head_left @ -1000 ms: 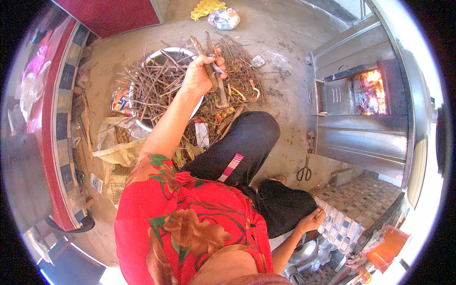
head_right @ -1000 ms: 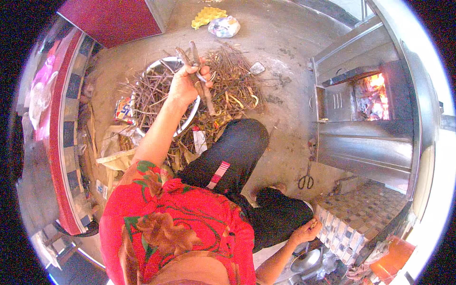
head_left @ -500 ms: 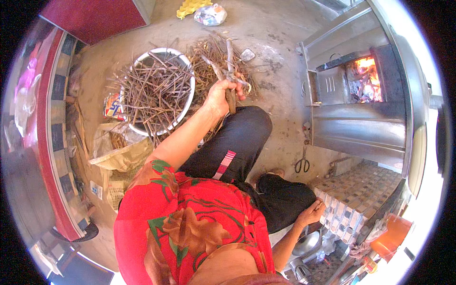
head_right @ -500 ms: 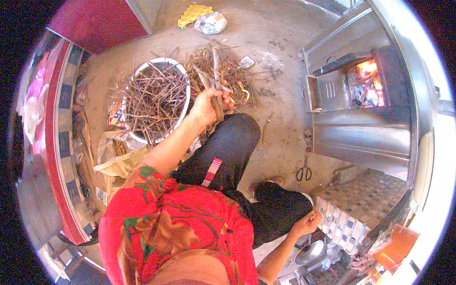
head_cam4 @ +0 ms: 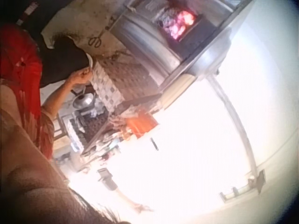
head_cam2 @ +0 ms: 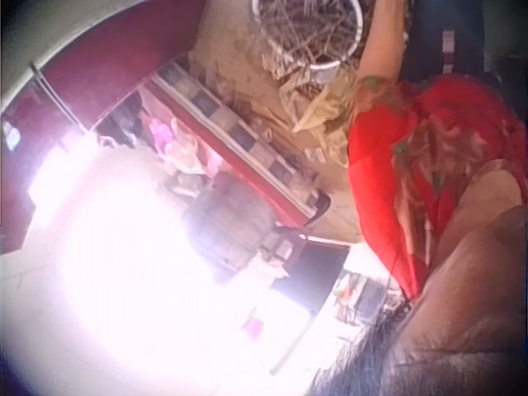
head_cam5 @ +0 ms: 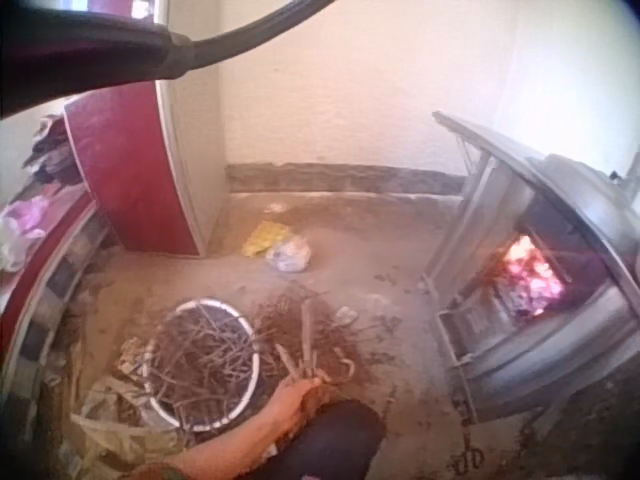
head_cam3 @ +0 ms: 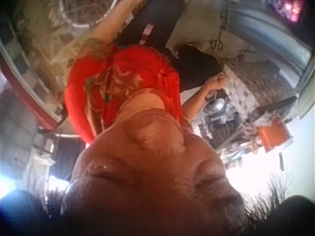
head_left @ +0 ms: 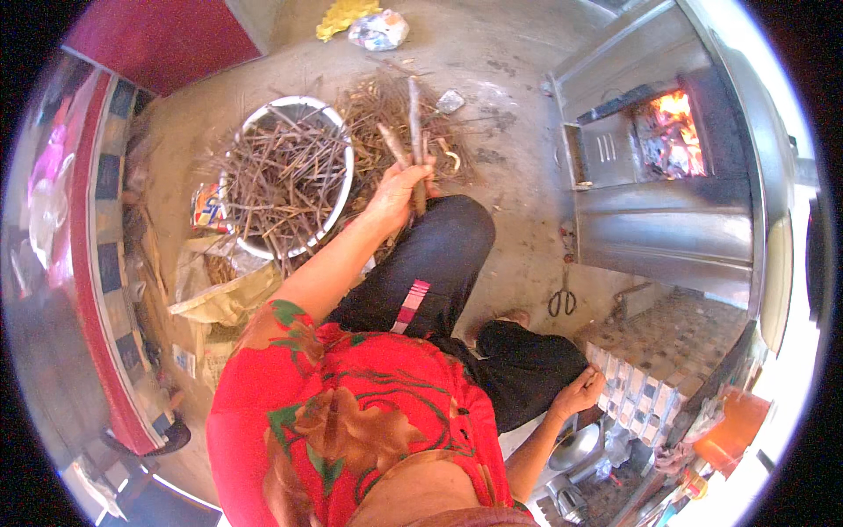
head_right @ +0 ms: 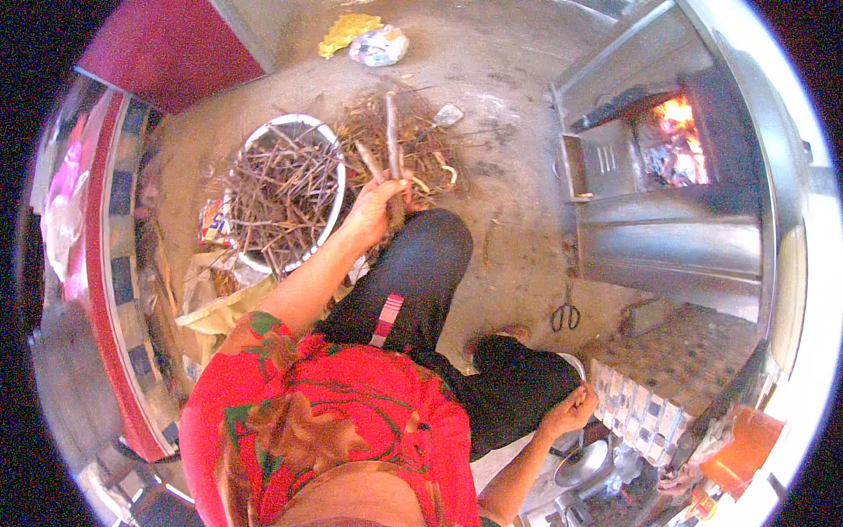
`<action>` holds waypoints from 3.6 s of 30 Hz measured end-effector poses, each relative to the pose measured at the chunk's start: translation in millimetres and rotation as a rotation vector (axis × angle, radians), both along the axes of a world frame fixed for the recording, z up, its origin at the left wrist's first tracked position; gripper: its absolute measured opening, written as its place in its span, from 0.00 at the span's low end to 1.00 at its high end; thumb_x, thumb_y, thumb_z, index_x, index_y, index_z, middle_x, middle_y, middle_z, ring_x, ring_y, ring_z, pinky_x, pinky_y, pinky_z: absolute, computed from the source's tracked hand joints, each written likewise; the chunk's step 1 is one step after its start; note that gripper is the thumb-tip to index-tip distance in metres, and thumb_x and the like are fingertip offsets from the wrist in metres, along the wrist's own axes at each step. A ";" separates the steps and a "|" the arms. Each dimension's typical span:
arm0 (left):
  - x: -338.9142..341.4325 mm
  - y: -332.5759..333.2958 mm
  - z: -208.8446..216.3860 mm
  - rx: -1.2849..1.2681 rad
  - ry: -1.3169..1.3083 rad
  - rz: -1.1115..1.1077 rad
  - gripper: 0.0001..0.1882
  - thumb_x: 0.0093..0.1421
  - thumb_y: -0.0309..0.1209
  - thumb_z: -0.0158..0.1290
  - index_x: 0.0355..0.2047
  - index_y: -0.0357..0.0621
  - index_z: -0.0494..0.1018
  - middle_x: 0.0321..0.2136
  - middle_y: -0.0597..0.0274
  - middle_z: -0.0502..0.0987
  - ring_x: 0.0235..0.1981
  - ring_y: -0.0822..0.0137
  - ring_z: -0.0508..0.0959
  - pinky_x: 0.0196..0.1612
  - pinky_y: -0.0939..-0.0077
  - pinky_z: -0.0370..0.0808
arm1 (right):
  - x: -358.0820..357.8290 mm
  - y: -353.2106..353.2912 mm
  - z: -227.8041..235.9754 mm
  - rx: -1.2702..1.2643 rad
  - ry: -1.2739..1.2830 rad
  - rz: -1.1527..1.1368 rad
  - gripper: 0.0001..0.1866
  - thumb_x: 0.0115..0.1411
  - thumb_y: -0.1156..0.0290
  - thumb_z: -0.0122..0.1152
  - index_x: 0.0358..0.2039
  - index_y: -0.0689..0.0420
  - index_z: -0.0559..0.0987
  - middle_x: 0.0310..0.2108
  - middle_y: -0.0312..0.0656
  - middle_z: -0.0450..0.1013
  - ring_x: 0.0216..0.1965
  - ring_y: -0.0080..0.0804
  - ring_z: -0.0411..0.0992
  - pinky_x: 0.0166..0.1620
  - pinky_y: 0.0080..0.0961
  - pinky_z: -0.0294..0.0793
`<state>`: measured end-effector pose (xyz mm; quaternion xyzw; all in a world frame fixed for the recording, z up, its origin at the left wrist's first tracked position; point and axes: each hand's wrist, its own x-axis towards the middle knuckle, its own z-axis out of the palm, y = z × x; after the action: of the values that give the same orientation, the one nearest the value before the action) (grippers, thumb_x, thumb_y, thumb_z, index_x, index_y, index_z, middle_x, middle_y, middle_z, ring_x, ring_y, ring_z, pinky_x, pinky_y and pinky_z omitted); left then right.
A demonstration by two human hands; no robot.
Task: The person tends a wood-burning stove by adding small sticks to the fire. Then the person picks up a bowl of cubed white food and uses chopsticks to stir the contents before placing the bowl on the floor.
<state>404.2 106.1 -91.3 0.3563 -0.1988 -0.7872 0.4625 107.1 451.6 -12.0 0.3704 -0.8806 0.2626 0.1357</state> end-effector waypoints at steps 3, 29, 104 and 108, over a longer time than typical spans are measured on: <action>5.9 0.3 28.6 -0.041 -0.210 -0.125 0.08 0.54 0.31 0.52 0.33 0.41 0.70 0.20 0.66 0.72 0.22 0.72 0.72 0.27 0.77 0.70 | 1.0 0.9 7.4 0.014 -0.082 -0.054 0.07 0.59 0.72 0.48 0.31 0.62 0.74 0.28 0.41 0.69 0.30 0.33 0.66 0.37 0.23 0.65; -451.9 -117.0 124.0 -0.288 0.099 -1.039 0.10 0.58 0.37 0.47 0.31 0.43 0.66 0.18 0.65 0.68 0.15 0.71 0.67 0.17 0.72 0.70 | -16.6 1.3 11.9 -0.012 -0.070 -0.049 0.06 0.57 0.73 0.49 0.26 0.61 0.73 0.24 0.45 0.68 0.26 0.35 0.66 0.31 0.26 0.64; -254.6 -37.0 168.5 -1.323 -0.405 -1.193 0.41 0.53 0.54 0.51 0.55 0.33 0.57 0.42 0.48 0.72 0.40 0.59 0.73 0.40 0.66 0.72 | 0.3 2.4 25.3 -0.172 0.016 0.100 0.05 0.50 0.72 0.59 0.22 0.58 0.74 0.22 0.42 0.69 0.24 0.39 0.69 0.27 0.29 0.68; -327.8 6.1 298.5 -0.915 -0.052 -0.947 0.41 0.51 0.60 0.47 0.52 0.38 0.58 0.34 0.51 0.70 0.31 0.63 0.76 0.23 0.72 0.76 | -2.1 4.3 20.9 -0.203 -0.020 0.041 0.03 0.50 0.73 0.58 0.24 0.58 0.74 0.23 0.42 0.69 0.25 0.39 0.70 0.28 0.29 0.68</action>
<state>76.3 112.2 207.2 0.0166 -0.6596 -0.7329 0.1661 105.0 455.9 8.8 0.3702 -0.8430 0.3568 0.1583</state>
